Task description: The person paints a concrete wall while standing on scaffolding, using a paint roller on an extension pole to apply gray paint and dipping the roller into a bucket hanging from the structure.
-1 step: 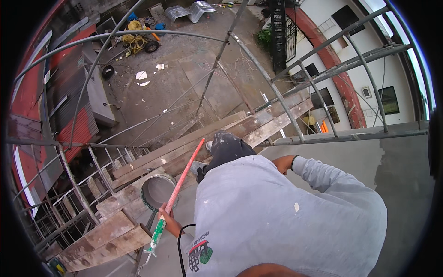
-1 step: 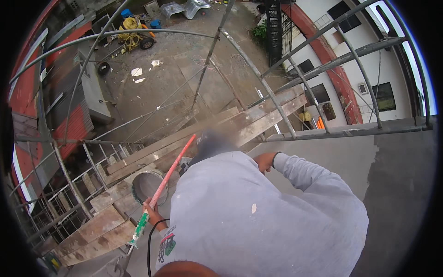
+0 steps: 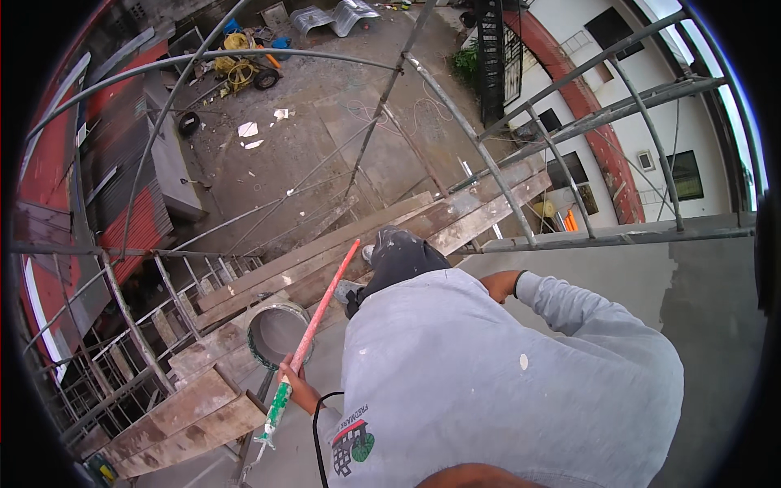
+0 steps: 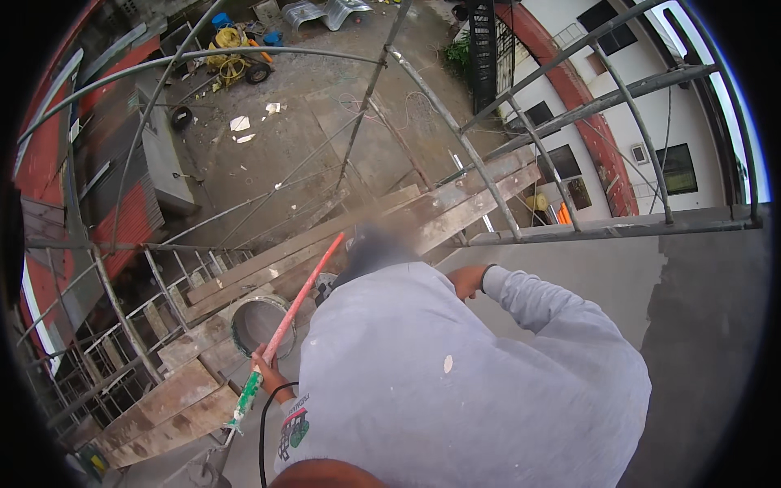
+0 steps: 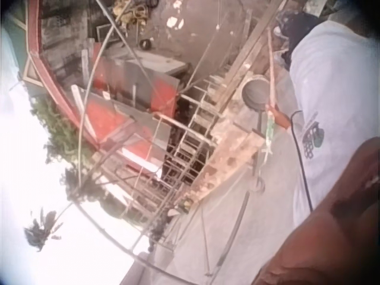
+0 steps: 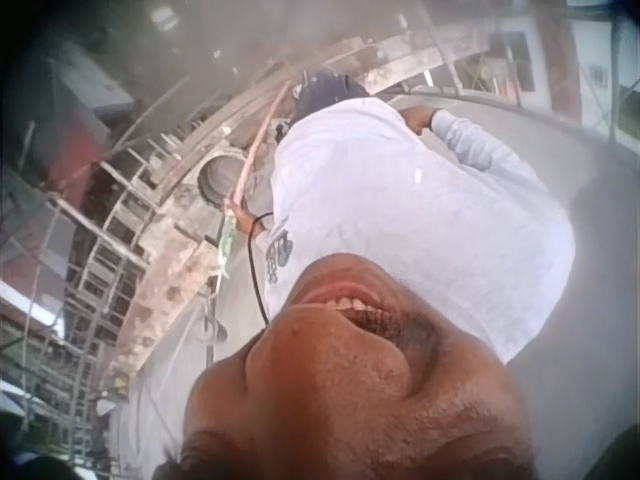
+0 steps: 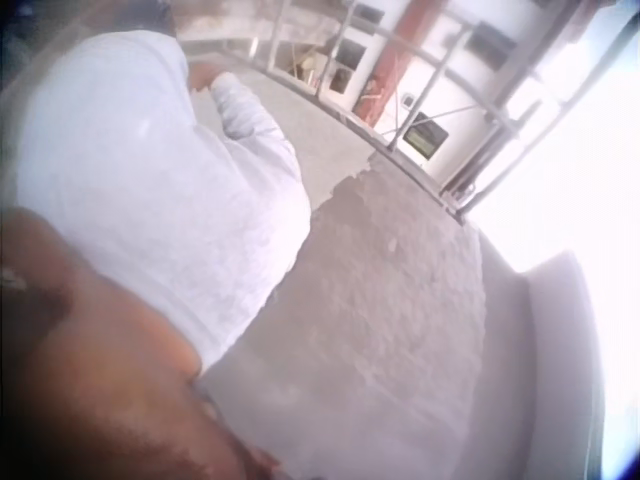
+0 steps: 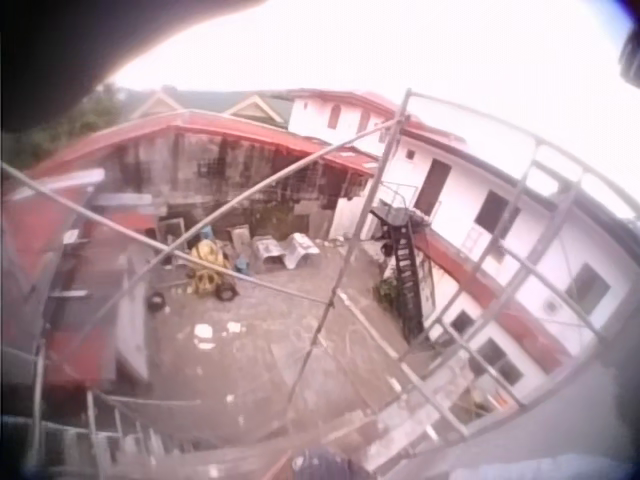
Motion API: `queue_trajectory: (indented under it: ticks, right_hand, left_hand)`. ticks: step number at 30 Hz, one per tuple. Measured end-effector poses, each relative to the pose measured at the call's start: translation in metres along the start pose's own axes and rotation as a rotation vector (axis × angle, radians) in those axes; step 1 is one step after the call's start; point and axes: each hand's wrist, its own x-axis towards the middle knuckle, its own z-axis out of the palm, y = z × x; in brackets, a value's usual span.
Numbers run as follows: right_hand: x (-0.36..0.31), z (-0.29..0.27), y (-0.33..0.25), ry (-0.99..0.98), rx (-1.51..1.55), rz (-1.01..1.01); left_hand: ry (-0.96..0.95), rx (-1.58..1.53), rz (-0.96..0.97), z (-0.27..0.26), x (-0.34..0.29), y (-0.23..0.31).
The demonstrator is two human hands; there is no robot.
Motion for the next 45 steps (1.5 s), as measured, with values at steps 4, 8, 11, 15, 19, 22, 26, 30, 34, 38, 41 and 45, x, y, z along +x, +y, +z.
queue_trajectory:
  ticks: [4,8,11,15,19,22,26,30,34,38,41,45]
  right_hand:
    - [-0.008,0.016,0.002,0.364,-0.215,-0.431]
    - [-0.007,0.016,0.001,0.312,-0.045,-0.463]
    - [-0.01,0.011,-0.004,0.254,-0.089,-0.498]
    - [-0.014,0.001,-0.014,0.203,-0.179,-0.485]
    - [0.004,-0.036,-0.019,-0.106,-0.191,-0.02]
    - [0.048,-0.076,-0.022,-0.009,0.015,0.053]
    - [0.125,-0.109,-0.023,0.663,0.511,0.041]
    - [0.208,-0.119,0.008,0.658,0.427,0.216]
    - [0.24,-0.117,0.053,0.597,0.215,0.094]
    - [0.18,-0.104,0.052,0.957,0.456,-0.18]
    - [0.118,-0.085,0.025,0.952,1.032,-0.116]
    - [0.09,-0.076,0.005,0.886,0.995,-0.167]
  left_hand:
    - [-0.039,-0.009,-0.004,-0.003,0.0,-0.005]
    - [-0.003,0.026,-0.035,-0.003,-0.002,-0.007]
    - [0.001,0.025,-0.028,-0.002,-0.002,-0.007]
    - [-0.01,0.022,-0.011,-0.004,-0.001,-0.009]
    - [-0.034,0.012,0.017,-0.004,-0.002,-0.009]
    - [0.014,0.015,-0.015,-0.003,-0.003,-0.01]
    - [-0.036,-0.052,-0.011,-0.003,-0.002,-0.013]
    - [-0.056,0.028,-0.015,-0.009,-0.004,-0.015]
    - [-0.074,0.038,-0.056,-0.009,-0.005,-0.013]
    - [-0.05,0.033,-0.038,-0.007,-0.005,-0.009]
    - [-0.065,0.047,-0.032,-0.007,-0.005,-0.009]
    - [-0.026,0.049,-0.037,-0.01,-0.007,-0.013]
